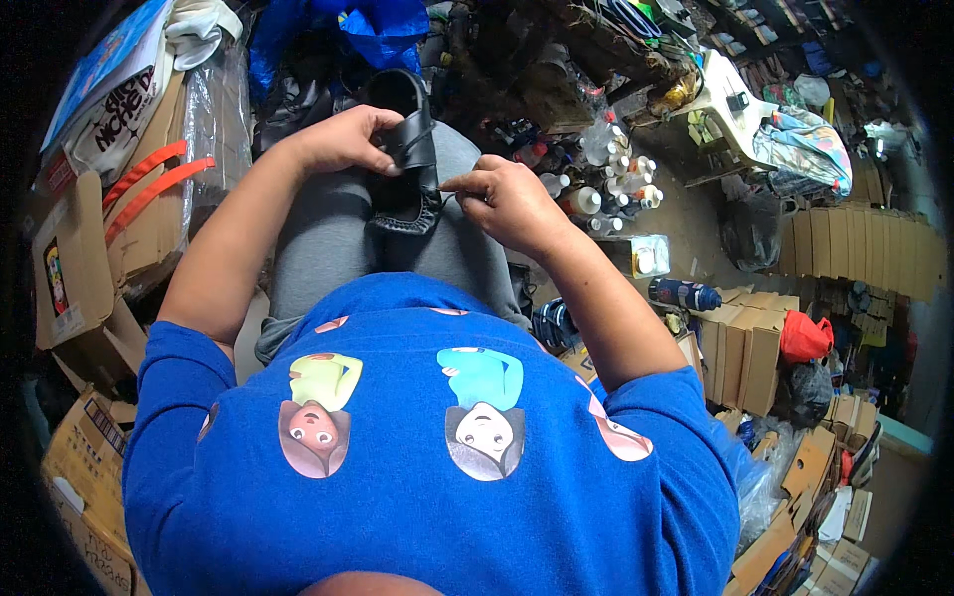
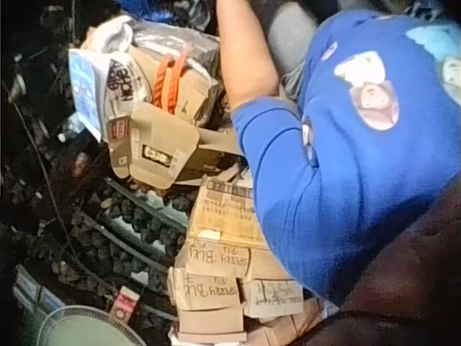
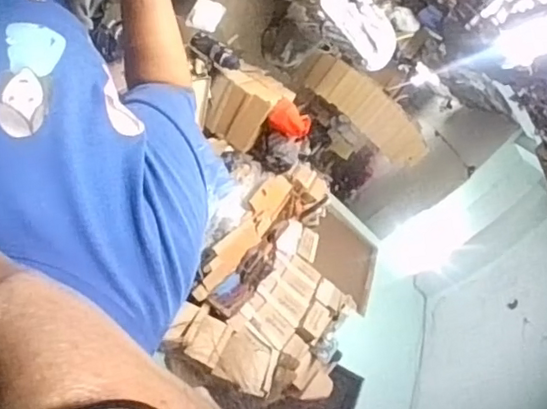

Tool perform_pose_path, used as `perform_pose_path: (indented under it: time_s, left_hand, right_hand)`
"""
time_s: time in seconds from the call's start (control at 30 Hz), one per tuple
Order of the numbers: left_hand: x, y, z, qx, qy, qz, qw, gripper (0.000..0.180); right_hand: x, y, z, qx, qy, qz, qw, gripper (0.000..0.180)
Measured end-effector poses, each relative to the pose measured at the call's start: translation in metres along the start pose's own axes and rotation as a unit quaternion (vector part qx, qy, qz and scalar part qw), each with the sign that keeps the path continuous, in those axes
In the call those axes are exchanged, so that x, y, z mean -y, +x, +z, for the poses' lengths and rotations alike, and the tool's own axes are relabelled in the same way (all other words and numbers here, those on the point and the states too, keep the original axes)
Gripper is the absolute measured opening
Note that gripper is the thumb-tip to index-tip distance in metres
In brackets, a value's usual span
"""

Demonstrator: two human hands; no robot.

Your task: Thread laces through the eyelets of a black shoe.

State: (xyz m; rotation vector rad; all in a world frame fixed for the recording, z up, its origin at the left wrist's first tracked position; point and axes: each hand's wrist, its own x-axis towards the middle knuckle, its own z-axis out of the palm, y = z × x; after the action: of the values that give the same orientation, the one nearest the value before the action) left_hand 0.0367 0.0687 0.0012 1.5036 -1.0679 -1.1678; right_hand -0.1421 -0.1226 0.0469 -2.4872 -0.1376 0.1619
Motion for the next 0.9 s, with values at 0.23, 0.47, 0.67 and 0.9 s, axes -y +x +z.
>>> perform_pose_path:
  time_s: [0.23, 0.47, 0.67, 0.9]
  left_hand:
    - [-0.001, 0.008, 0.02, -0.087, -0.03, 0.017, 0.996, 0.028]
    - [0.004, 0.016, 0.019, -0.056, 0.016, -0.005, 0.998, 0.022]
    - [0.007, 0.022, 0.016, -0.034, 0.015, -0.002, 0.999, 0.023]
    - [0.0, 0.021, 0.013, -0.013, 0.043, -0.01, 0.999, 0.029]
  right_hand:
    - [0.005, 0.001, -0.005, 0.022, -0.015, 0.019, 0.999, 0.024]
    - [0.011, 0.007, -0.002, -0.001, -0.051, -0.006, 0.999, 0.026]
    - [-0.012, 0.02, -0.003, 0.033, 0.005, -0.031, 0.999, 0.029]
    - [-0.036, 0.03, -0.005, 0.13, 0.175, 0.056, 0.974, 0.023]
